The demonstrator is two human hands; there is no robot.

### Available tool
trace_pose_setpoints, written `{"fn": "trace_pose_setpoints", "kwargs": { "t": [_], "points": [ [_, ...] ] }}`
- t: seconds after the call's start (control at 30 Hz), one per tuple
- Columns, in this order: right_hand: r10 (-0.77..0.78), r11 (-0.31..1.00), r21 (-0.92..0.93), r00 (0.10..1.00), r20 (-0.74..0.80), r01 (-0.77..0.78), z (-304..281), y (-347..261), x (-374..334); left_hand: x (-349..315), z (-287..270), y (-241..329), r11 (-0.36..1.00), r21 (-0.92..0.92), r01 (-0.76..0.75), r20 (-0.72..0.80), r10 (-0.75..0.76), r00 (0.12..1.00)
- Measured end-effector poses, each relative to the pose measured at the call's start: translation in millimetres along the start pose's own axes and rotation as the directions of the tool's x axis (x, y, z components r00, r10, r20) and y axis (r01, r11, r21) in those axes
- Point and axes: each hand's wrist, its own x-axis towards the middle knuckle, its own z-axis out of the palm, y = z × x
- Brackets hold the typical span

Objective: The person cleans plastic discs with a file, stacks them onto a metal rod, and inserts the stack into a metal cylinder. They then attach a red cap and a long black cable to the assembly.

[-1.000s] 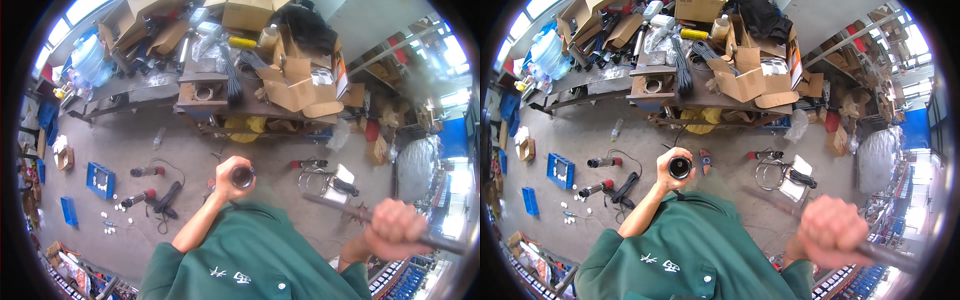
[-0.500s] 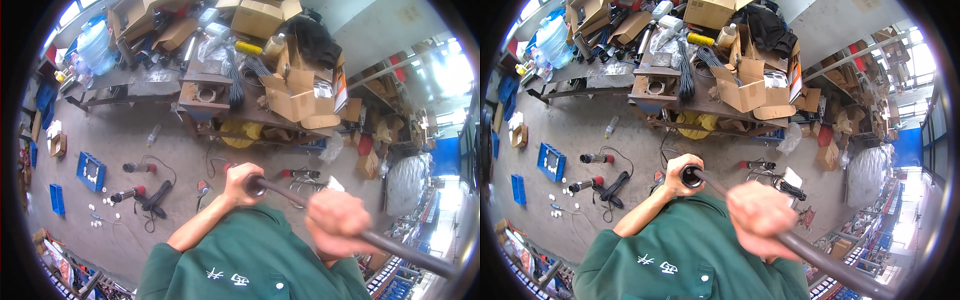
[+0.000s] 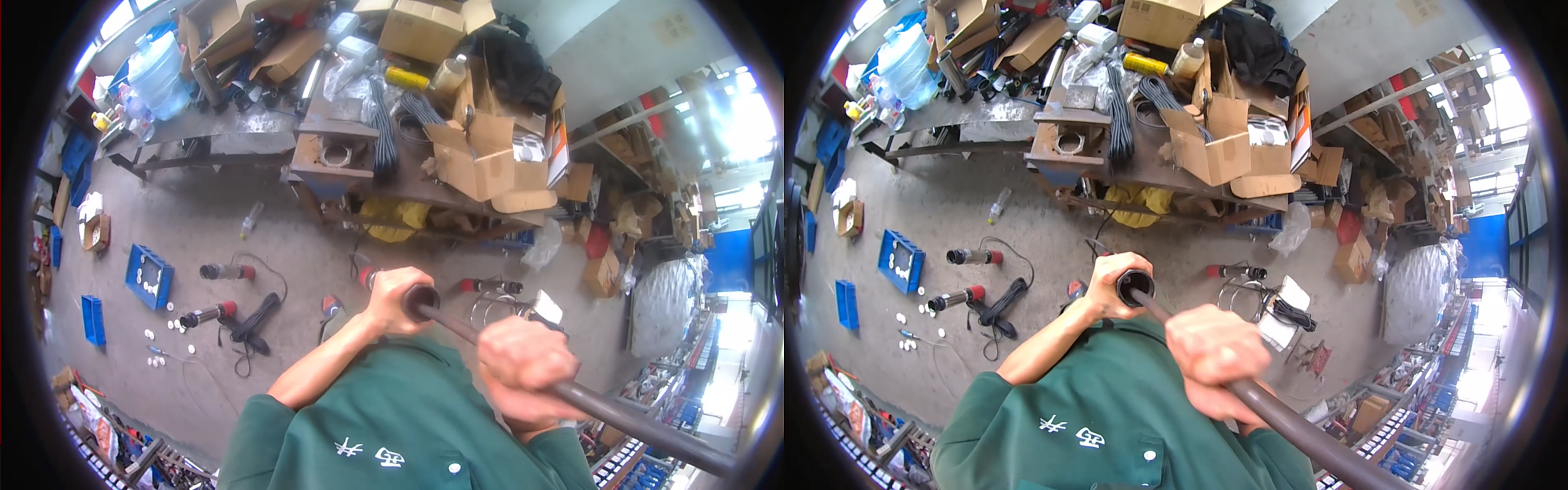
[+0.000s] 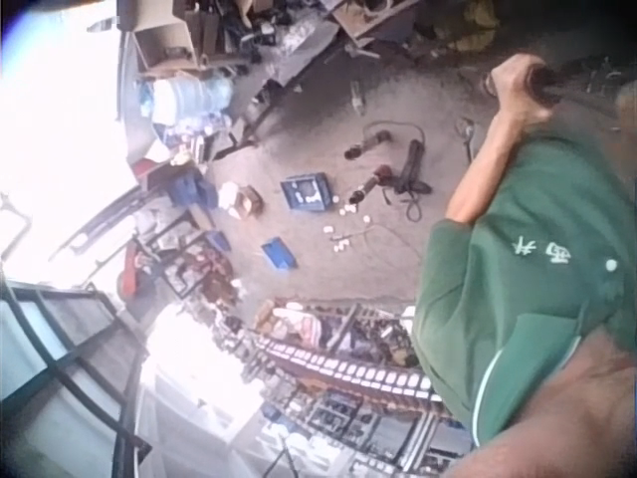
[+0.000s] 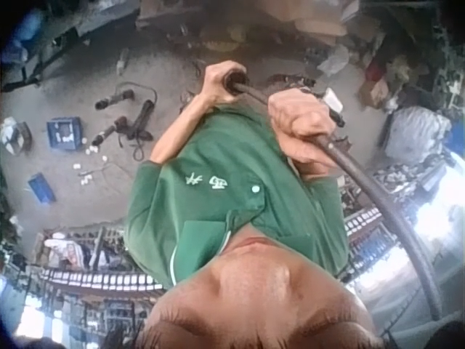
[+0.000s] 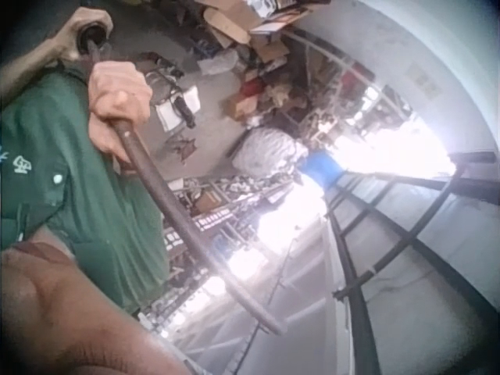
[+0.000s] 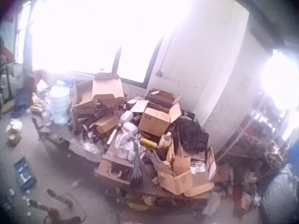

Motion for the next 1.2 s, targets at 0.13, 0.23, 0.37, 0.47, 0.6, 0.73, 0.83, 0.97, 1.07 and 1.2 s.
{"fn": "trace_pose_setpoints", "kwargs": {
  "t": [0.13, 0.23, 0.37, 0.47, 0.6, 0.73, 0.83, 0.97, 1.07, 1.2],
  "points": [
    [0.053, 0.997, -0.058, 0.998, -0.036, -0.056, 2, 22, -10, 4, -2, 2, 0.999, 0.032, -0.009, 0.003, 0.009, 1.0],
    [0.157, 0.985, -0.069, 0.987, -0.033, -0.159, -3, 4, -4, -4, -7, -3, 0.999, 0.046, -0.002, 0.028, 0.001, 1.0],
    [0.116, 0.993, 0.028, 0.98, -0.16, -0.113, -8, 4, -10, 3, 1, 7, 0.998, 0.062, 0.001, 0.027, -0.003, 1.0],
    [0.17, 0.985, 0.048, 0.97, -0.175, -0.164, -5, 28, -18, -8, -7, -3, 0.998, 0.055, 0.009, 0.019, -0.01, 1.0],
    [0.179, 0.983, 0.059, 0.975, -0.135, -0.172, -7, -4, 3, 8, 0, 9, 0.997, 0.074, 0.01, 0.008, -0.01, 1.0],
    [0.239, 0.968, 0.108, 0.961, -0.142, -0.225, -12, 31, -11, -1, -4, 1, 0.995, 0.098, 0.026, 0.023, -0.028, 0.999],
    [0.186, 0.979, 0.101, 0.979, -0.084, -0.177, -16, -1, 5, 2, 0, 1, 0.994, 0.103, 0.036, -0.002, -0.036, 0.999],
    [0.272, 0.956, 0.159, 0.951, -0.149, -0.248, -29, 30, -21, 8, 11, 2, 0.993, 0.112, 0.028, 0.089, -0.039, 0.995],
    [0.211, 0.966, 0.168, 0.974, -0.08, -0.196, -33, 8, -1, 7, -1, 0, 0.994, 0.097, 0.055, 0.081, -0.063, 0.995],
    [0.238, 0.967, 0.134, 0.956, -0.169, -0.217, -30, 25, -15, 14, 7, 10, 0.991, 0.124, 0.053, 0.133, -0.069, 0.989]
  ]
}}
